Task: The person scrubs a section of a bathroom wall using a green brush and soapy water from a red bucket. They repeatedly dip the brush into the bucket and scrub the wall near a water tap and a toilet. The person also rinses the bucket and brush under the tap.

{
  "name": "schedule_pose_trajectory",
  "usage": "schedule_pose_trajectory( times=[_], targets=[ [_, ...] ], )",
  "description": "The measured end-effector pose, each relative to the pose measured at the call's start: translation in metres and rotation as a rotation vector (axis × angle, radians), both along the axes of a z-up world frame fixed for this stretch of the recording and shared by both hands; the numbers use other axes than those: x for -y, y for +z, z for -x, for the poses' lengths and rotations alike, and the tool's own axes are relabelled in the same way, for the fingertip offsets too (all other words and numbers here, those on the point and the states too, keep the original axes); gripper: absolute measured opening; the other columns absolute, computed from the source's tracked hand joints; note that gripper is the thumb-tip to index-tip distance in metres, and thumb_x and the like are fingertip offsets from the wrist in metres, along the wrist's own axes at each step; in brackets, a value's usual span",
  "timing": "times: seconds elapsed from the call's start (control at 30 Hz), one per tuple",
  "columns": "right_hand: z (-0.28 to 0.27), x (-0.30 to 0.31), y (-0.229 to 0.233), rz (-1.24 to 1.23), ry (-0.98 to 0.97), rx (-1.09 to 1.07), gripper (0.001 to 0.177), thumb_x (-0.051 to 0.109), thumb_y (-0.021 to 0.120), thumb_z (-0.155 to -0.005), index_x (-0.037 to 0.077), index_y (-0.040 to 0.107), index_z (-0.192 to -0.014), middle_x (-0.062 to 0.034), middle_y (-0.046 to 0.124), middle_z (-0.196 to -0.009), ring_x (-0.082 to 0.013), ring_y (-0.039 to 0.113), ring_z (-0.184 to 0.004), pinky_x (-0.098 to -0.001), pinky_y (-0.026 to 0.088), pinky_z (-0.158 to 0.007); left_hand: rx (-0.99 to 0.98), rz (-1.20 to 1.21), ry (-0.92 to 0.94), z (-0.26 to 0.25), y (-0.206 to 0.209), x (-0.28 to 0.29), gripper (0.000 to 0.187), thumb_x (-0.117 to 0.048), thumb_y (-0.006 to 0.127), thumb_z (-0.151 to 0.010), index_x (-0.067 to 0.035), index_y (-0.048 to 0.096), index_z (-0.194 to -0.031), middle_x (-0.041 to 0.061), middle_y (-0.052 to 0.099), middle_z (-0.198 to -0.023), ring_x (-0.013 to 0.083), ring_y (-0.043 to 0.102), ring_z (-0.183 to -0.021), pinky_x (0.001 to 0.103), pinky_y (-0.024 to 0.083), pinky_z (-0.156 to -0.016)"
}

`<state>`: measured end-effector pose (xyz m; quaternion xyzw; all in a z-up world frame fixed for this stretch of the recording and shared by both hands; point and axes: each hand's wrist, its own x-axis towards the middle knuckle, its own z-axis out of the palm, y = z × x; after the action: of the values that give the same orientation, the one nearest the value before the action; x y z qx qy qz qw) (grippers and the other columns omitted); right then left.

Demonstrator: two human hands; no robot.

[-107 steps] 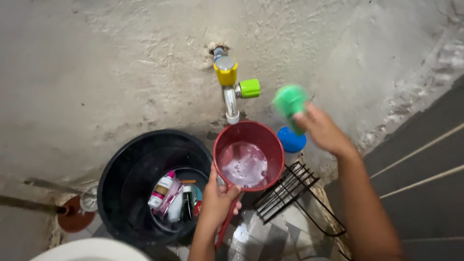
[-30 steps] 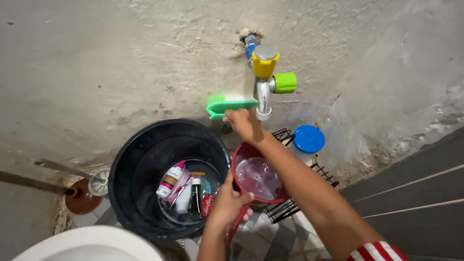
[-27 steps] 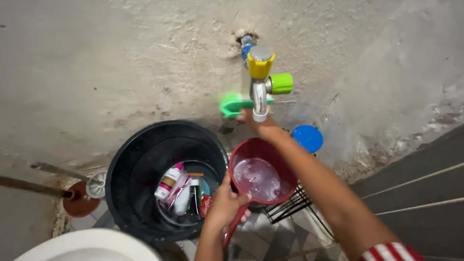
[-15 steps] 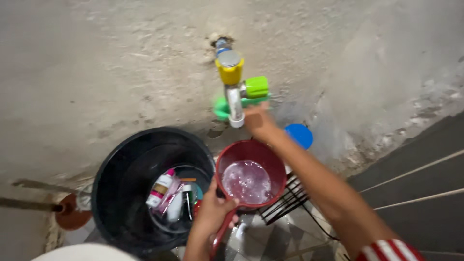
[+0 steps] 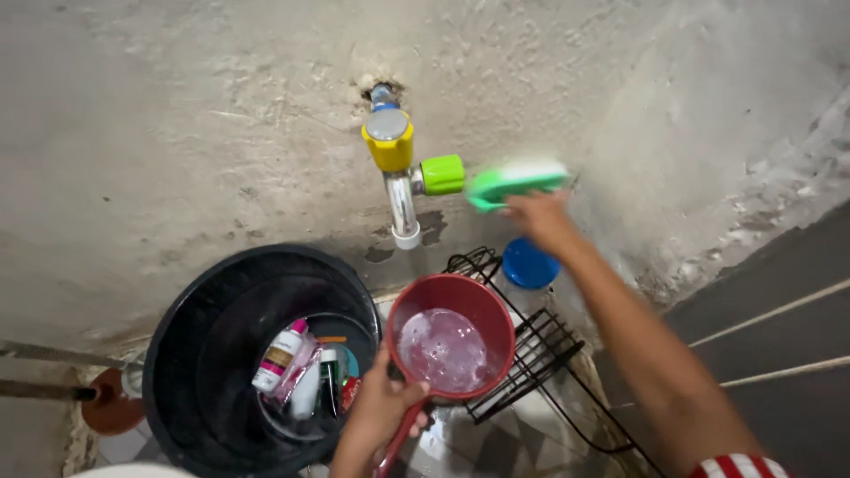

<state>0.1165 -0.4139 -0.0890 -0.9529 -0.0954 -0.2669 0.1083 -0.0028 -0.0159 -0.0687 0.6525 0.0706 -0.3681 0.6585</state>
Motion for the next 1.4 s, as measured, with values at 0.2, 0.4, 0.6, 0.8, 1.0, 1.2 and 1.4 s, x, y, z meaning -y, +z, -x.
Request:
schedule_pose_trajectory(
  times=[0.2, 0.4, 0.6, 0.8, 1.0, 1.2, 1.4],
  targets=[
    [-0.054, -0.184, 0.031, -0.302, 0.065, -0.100, 0.019, 0.027, 0.068, -0.094, 0.012, 0.079, -0.099, -0.0161, 0.073, -0.108, -0.0416, 0.062, -0.104, -0.0510, 0.044, -0.093, 0.027, 0.038, -0.018, -0.005, -0.003, -0.002, 0.096, 0.006, 0.068, -0.085, -0.020, 0.017, -0.162, 0.018, 0.068, -0.071, 0.0194, 0.061, -0.044, 0.032, 0.047, -0.036],
    [-0.030, -0.086, 0.043, -0.666, 0.001, -0.328, 0.025, 0.023, 0.057, -0.095, 0.017, 0.080, -0.102, -0.0103, 0.076, -0.090, -0.0321, 0.070, -0.090, -0.0608, 0.041, -0.095, -0.009, 0.124, 0.006, 0.001, 0.018, -0.008, 0.096, 0.006, 0.066, -0.084, -0.024, 0.018, -0.162, 0.015, 0.070, -0.072, 0.0182, 0.060, -0.044, 0.031, 0.046, -0.035],
    [-0.012, -0.096, 0.073, -0.149, -0.163, -0.165, 0.027, 0.029, 0.064, -0.097, 0.008, 0.070, -0.080, -0.0100, 0.077, -0.082, -0.0315, 0.071, -0.082, -0.0698, 0.027, -0.107, 0.112, 0.315, 0.067, 0.007, 0.032, -0.017, 0.093, 0.006, 0.066, -0.085, -0.022, 0.021, -0.162, 0.013, 0.067, -0.073, 0.0162, 0.061, -0.045, 0.029, 0.049, -0.036],
    [-0.065, -0.240, 0.078, -0.239, 0.081, -0.286, 0.030, 0.036, 0.061, -0.105, 0.008, 0.067, -0.098, -0.0203, 0.070, -0.093, -0.0399, 0.067, -0.091, -0.0489, 0.050, -0.080, 0.126, 0.311, 0.111, 0.006, 0.042, -0.028, 0.090, 0.004, 0.065, -0.086, -0.022, 0.021, -0.160, 0.013, 0.068, -0.073, 0.0165, 0.060, -0.045, 0.029, 0.048, -0.036],
    [-0.040, -0.145, 0.058, -0.518, 0.241, -0.256, 0.023, 0.029, 0.067, -0.089, 0.013, 0.072, -0.105, -0.0091, 0.075, -0.102, -0.0323, 0.074, -0.096, -0.0437, 0.056, -0.081, 0.106, 0.371, 0.107, 0.008, 0.056, -0.040, 0.092, 0.005, 0.065, -0.085, -0.022, 0.020, -0.161, 0.012, 0.066, -0.075, 0.0160, 0.060, -0.046, 0.029, 0.048, -0.037],
    [-0.026, -0.137, 0.082, -0.075, 0.037, -0.212, 0.025, 0.026, 0.065, -0.091, 0.016, 0.075, -0.111, -0.0128, 0.073, -0.109, -0.0338, 0.069, -0.102, -0.0481, 0.049, -0.084, 0.120, 0.323, 0.079, 0.011, 0.058, -0.041, 0.097, 0.005, 0.063, -0.086, -0.024, 0.013, -0.164, 0.015, 0.068, -0.077, 0.0159, 0.060, -0.047, 0.029, 0.046, -0.038],
    [-0.074, -0.287, 0.080, -0.066, 0.098, -0.212, 0.026, 0.029, 0.053, -0.096, 0.016, 0.073, -0.104, -0.0146, 0.075, -0.093, -0.0392, 0.072, -0.088, -0.0535, 0.051, -0.078, 0.111, 0.296, 0.071, 0.010, 0.048, -0.039, 0.096, 0.005, 0.062, -0.087, -0.025, 0.012, -0.163, 0.015, 0.071, -0.083, 0.0171, 0.062, -0.048, 0.030, 0.048, -0.038]
  ],
)
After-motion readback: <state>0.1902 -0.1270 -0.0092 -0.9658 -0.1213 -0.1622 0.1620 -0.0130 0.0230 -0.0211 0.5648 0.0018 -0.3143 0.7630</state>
